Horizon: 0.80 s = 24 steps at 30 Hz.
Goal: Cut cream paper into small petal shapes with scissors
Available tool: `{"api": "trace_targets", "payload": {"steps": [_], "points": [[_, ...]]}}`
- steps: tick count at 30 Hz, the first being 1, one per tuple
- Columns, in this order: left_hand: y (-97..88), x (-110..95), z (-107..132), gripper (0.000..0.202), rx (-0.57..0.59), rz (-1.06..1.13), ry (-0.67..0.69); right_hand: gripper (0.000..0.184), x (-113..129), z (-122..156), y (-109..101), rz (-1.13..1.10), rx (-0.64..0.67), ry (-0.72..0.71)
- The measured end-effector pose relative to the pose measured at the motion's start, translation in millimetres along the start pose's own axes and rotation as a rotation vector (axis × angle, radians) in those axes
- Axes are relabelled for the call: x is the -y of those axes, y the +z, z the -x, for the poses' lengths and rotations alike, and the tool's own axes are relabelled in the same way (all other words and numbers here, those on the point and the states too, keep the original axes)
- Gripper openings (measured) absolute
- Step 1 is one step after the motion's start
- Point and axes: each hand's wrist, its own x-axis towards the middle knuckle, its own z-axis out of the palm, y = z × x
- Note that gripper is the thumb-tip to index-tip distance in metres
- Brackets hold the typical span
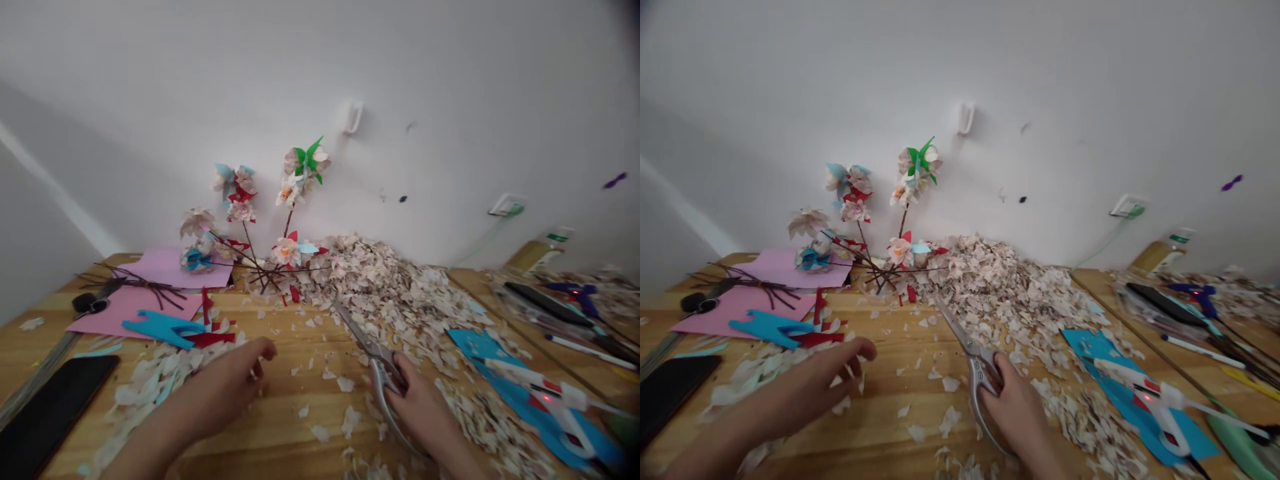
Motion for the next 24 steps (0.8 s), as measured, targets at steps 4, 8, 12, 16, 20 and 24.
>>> {"api": "trace_targets", "payload": {"steps": [4,8,12,16,20,24], "points": [[40.6,-2.2,-1.2,0.041,0.072,0.020,0.097,0.017,1.7,-8.3,-10.7,0.194,-0.114,-0.055],[86.9,25.3,-9.6,0.050,0.011,0.047,0.131,0.016,-4.9,-17.0,-20.2,0.262,-0.177,-0.043],[138.7,66.0,-18.2,0.085,0.155,-0.152,0.376,0.019,-12.7,-25.5,-30.3,0.293,-0.238,-0.007],[191.6,89.0,-10.7,0.062,0.138,-0.466,0.706,0.018,-15.0,-28.8,-37.7,0.309,-0.274,0.008],[224.3,61.7,-5.5,0.053,-0.079,-0.613,0.789,0.018,-9.9,-25.7,-42.1,0.299,-0.266,-0.013],[237.2,-13.9,-14.0,0.040,0.304,-0.441,0.699,0.015,6.7,-21.5,-58.2,0.282,-0.255,-0.043]]}}
